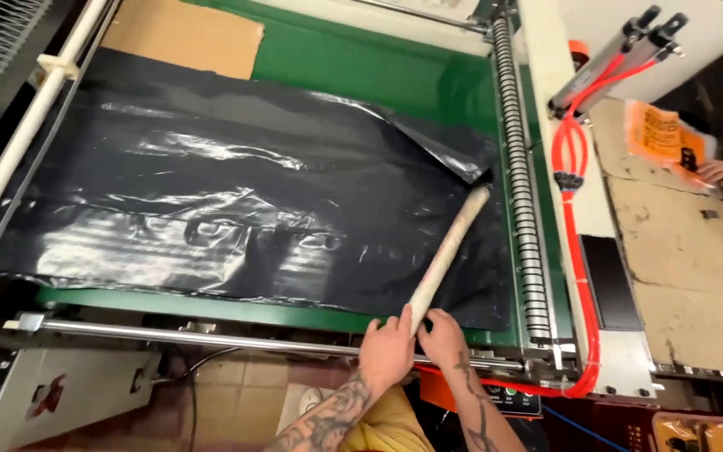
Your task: Using a rod to guide and flatten plastic bags as they exit a machine onto a conveyor belt.
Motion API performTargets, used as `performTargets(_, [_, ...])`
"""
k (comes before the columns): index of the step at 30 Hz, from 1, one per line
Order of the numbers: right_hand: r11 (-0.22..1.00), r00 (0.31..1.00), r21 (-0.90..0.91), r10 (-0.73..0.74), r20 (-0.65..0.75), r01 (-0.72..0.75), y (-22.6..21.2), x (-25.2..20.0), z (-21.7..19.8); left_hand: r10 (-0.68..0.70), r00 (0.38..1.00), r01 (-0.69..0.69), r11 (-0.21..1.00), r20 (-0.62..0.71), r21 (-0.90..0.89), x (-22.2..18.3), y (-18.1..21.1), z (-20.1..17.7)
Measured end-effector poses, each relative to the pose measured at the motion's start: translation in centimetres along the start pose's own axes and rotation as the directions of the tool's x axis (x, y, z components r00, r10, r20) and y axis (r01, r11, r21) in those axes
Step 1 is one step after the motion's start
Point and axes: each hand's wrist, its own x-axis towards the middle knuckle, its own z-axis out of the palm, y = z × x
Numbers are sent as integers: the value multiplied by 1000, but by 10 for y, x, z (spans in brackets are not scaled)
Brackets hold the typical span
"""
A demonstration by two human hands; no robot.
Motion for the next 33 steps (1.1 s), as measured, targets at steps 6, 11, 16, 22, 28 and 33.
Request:
performTargets(6, [990, 987, -90, -118, -106, 109, 27, 12, 18, -13, 993, 23, 996, 118, -85, -17, -33, -30])
performTargets(11, [982, 979, -188, 65, 193, -28, 31, 14, 18, -180, 973, 182, 983, 142, -2, -39, -92, -56])
performTargets(16, [977, 961, -167, 165, 223, -129, 4, 13, -1, -343, 923, 362, 927, -177, 93, -100, -207, -111])
performTargets(22, [928, 890, -323, 298, 345, -186, -2, 34, 0, -685, 543, 658, 706, -486, -261, -138, -311, -185])
performTargets(28, [906, 854, -387, 332, 401, -170, -3, 40, 5, -757, 243, 753, 541, -607, -374, -118, -320, -185])
performTargets(33, [930, 899, -333, 273, 344, -155, -3, 28, 7, -721, 370, 768, 592, -586, -243, -130, -321, -184])
